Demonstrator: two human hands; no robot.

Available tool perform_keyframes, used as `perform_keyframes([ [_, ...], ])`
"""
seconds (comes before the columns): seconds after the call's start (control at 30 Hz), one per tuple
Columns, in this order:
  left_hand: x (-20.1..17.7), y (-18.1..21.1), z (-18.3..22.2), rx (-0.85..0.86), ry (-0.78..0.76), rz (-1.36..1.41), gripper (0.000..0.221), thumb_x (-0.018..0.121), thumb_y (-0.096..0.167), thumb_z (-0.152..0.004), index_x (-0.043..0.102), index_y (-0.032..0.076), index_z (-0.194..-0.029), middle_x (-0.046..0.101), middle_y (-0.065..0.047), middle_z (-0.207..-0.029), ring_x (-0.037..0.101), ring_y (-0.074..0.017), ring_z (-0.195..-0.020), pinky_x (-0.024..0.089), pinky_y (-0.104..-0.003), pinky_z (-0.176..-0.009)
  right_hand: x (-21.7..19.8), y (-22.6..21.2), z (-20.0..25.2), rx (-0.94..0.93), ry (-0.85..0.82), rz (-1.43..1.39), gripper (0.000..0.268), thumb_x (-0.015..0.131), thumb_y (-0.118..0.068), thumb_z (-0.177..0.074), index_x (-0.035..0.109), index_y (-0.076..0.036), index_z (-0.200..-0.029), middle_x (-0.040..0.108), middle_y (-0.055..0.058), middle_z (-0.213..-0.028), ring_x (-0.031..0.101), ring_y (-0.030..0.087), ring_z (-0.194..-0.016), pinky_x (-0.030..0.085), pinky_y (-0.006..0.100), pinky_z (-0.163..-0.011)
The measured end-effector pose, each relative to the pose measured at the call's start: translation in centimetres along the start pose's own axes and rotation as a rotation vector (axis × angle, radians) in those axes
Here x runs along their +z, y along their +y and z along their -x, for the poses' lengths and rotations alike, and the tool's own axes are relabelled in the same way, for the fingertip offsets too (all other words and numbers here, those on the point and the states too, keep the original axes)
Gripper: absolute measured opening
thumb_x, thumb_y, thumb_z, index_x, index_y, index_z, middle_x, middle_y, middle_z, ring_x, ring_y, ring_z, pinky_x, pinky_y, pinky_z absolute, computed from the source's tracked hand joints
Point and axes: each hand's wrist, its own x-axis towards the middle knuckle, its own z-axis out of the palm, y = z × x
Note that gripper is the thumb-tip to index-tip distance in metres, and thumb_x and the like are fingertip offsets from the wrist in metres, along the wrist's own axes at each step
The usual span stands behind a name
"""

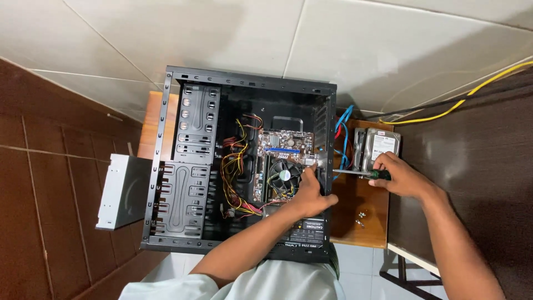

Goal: Installing a cooling fan into a computer case using a screwdriver and screws

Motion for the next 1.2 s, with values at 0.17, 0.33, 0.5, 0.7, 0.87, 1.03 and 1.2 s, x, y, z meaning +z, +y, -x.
perform_keyframes([
  [0.17, 0.0, 0.1, 0.0, 0.049, 0.006, 0.038, 0.115, 0.071, 0.036, -0.082, -0.008, 0.003, -0.159, -0.003, -0.039, -0.159, 0.013, -0.0617, -0.147, 0.025, -0.071, -0.118, -0.9, -1.2, 0.4, -0.033, -0.020, -0.010, 0.029, 0.078, -0.009, -0.086, 0.062, 0.000, -0.108, 0.064, 0.020, -0.109, 0.062, 0.039, -0.121, 0.050, 0.053, -0.103],
  [0.33, -0.5, 1.7, 0.5, 0.008, -0.007, 0.005, 0.112, 0.069, 0.036, -0.083, -0.008, 0.004, -0.158, -0.002, -0.038, -0.160, 0.011, -0.0602, -0.148, 0.023, -0.068, -0.120, -2.6, -2.8, 1.3, -0.021, -0.034, -0.044, 0.027, 0.077, -0.016, -0.089, 0.069, 0.001, -0.108, 0.069, 0.019, -0.105, 0.064, 0.036, -0.118, 0.050, 0.052, -0.103],
  [0.5, -1.5, 6.8, 2.4, -0.215, -0.080, -0.049, 0.109, 0.062, 0.027, -0.091, -0.023, 0.005, -0.155, -0.020, -0.014, -0.170, -0.005, -0.0392, -0.157, 0.010, -0.056, -0.128, -2.3, 0.6, 0.4, -0.047, -0.086, 0.151, 0.048, 0.060, -0.050, -0.092, 0.070, -0.028, -0.133, 0.070, -0.002, -0.132, 0.067, 0.018, -0.122, 0.048, 0.035, -0.104],
  [0.7, -1.6, 5.8, 2.2, -0.146, -0.093, -0.087, 0.097, 0.062, 0.031, -0.088, -0.003, 0.000, -0.152, -0.005, -0.019, -0.170, 0.008, -0.0401, -0.156, 0.015, -0.053, -0.127, -2.4, 1.0, -0.3, 0.025, -0.024, 0.052, 0.052, 0.082, -0.043, -0.076, 0.071, -0.023, -0.123, 0.077, -0.004, -0.128, 0.070, 0.013, -0.121, 0.053, 0.033, -0.100],
  [0.87, -1.4, 5.2, 3.5, -0.143, -0.089, 0.021, 0.107, 0.065, 0.034, -0.086, -0.009, 0.001, -0.156, -0.003, -0.016, -0.170, 0.007, -0.0355, -0.157, 0.015, -0.043, -0.128, -0.6, 4.7, -1.3, -0.037, 0.075, 0.180, 0.045, 0.097, -0.034, -0.066, 0.066, -0.018, -0.094, 0.071, -0.002, -0.094, 0.066, 0.014, -0.087, 0.049, 0.027, -0.077],
  [1.03, -2.1, 4.6, 3.1, -0.052, -0.055, 0.049, 0.102, 0.072, 0.039, -0.078, 0.008, 0.007, -0.151, 0.016, -0.017, -0.164, 0.021, -0.0348, -0.152, 0.022, -0.044, -0.126, -1.0, 1.7, -0.8, 0.051, -0.009, 0.173, 0.041, 0.089, -0.035, -0.079, 0.061, -0.017, -0.103, 0.068, 0.000, -0.105, 0.064, 0.016, -0.095, 0.049, 0.029, -0.083],
  [1.2, -2.2, 5.3, 3.6, -0.069, -0.061, 0.058, 0.107, 0.072, 0.040, -0.078, 0.004, 0.006, -0.153, 0.007, -0.019, -0.168, 0.015, -0.0365, -0.155, 0.019, -0.046, -0.127, -1.4, 1.0, -0.7, 0.078, -0.036, 0.207, 0.043, 0.086, -0.041, -0.080, 0.061, -0.019, -0.108, 0.070, -0.001, -0.111, 0.066, 0.017, -0.098, 0.049, 0.031, -0.082],
])
